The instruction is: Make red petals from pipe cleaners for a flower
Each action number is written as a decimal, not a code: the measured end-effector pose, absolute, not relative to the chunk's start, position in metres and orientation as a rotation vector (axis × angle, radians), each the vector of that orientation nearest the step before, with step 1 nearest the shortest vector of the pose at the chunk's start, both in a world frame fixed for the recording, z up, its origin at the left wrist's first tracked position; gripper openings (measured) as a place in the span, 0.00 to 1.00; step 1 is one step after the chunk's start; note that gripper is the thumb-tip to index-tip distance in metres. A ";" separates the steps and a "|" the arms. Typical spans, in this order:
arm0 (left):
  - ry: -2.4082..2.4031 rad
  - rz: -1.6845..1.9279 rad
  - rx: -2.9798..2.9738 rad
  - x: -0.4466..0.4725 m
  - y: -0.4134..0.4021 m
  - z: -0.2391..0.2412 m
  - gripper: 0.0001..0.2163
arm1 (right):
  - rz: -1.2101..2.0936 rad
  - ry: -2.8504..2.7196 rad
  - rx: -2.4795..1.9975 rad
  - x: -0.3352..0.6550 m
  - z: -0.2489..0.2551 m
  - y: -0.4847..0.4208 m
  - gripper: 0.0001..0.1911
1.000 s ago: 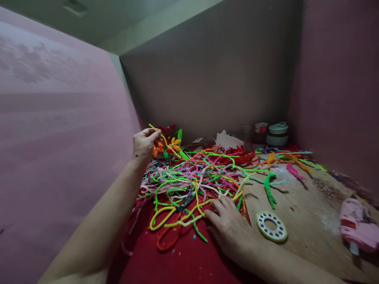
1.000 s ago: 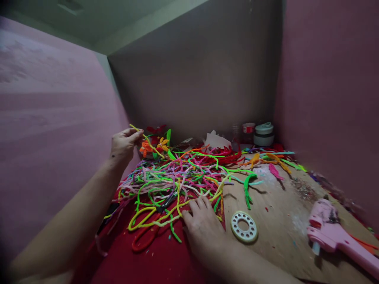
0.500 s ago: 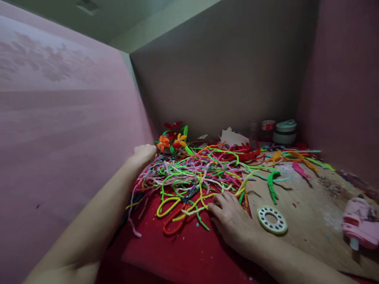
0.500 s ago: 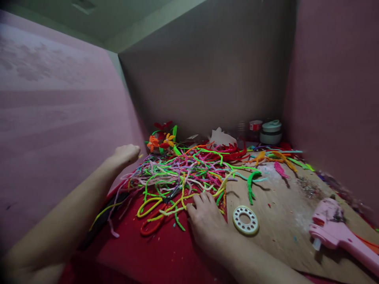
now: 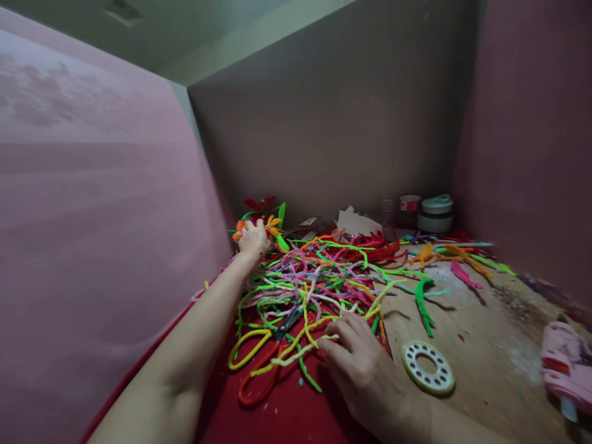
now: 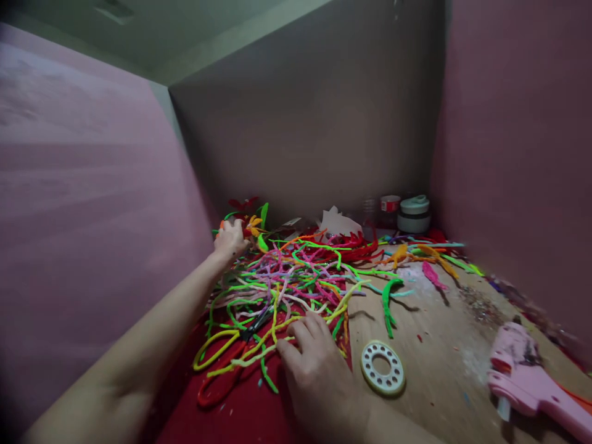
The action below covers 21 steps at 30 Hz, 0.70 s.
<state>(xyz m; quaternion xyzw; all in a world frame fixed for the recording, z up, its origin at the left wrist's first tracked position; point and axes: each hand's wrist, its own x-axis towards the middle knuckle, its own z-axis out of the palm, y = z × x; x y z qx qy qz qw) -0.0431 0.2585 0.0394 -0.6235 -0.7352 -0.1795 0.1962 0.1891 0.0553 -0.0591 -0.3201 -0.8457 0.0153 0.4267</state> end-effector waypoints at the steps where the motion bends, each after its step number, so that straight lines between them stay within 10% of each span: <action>1: -2.059 -0.512 -1.731 -0.045 0.262 0.036 0.23 | 0.050 -2.106 -0.807 0.189 -0.059 0.055 0.12; 21: -1.630 -0.563 -1.979 -0.017 0.355 0.081 0.12 | -0.097 -1.845 -0.799 0.160 -0.111 0.079 0.09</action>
